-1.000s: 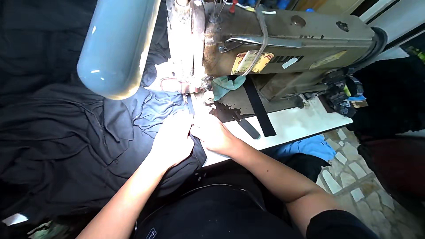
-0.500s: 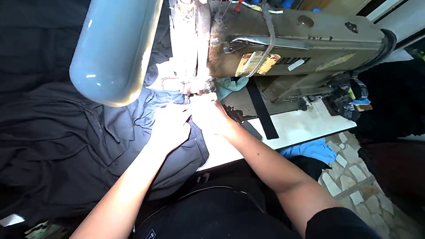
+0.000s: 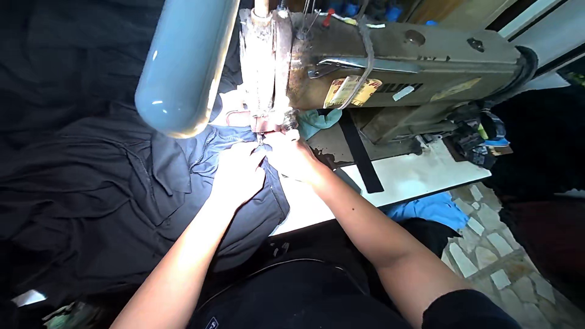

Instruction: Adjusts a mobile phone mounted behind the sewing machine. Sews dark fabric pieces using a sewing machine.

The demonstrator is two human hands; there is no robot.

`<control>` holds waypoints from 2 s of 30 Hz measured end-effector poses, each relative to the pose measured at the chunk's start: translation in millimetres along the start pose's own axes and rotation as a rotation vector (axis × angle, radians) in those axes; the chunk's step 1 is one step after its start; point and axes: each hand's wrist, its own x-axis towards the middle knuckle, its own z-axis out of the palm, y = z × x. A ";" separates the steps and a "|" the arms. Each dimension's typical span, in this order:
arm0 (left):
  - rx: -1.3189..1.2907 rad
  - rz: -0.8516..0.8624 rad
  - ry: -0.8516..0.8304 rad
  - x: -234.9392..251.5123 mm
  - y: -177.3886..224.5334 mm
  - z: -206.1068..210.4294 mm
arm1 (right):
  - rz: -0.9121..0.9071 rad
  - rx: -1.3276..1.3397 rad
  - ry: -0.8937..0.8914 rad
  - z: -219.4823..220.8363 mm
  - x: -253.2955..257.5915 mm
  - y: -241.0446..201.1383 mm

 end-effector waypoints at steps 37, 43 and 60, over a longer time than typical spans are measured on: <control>0.100 0.047 -0.077 -28.2 39.6 -9.4 | -0.149 -0.053 0.717 -82.1 -136.4 68.9; 0.019 0.098 0.053 -70.1 78.2 1.5 | -0.353 0.000 0.115 -14.1 -67.1 14.7; -0.139 0.086 0.216 -88.8 68.3 -0.5 | -0.726 0.030 0.260 20.1 -109.5 6.8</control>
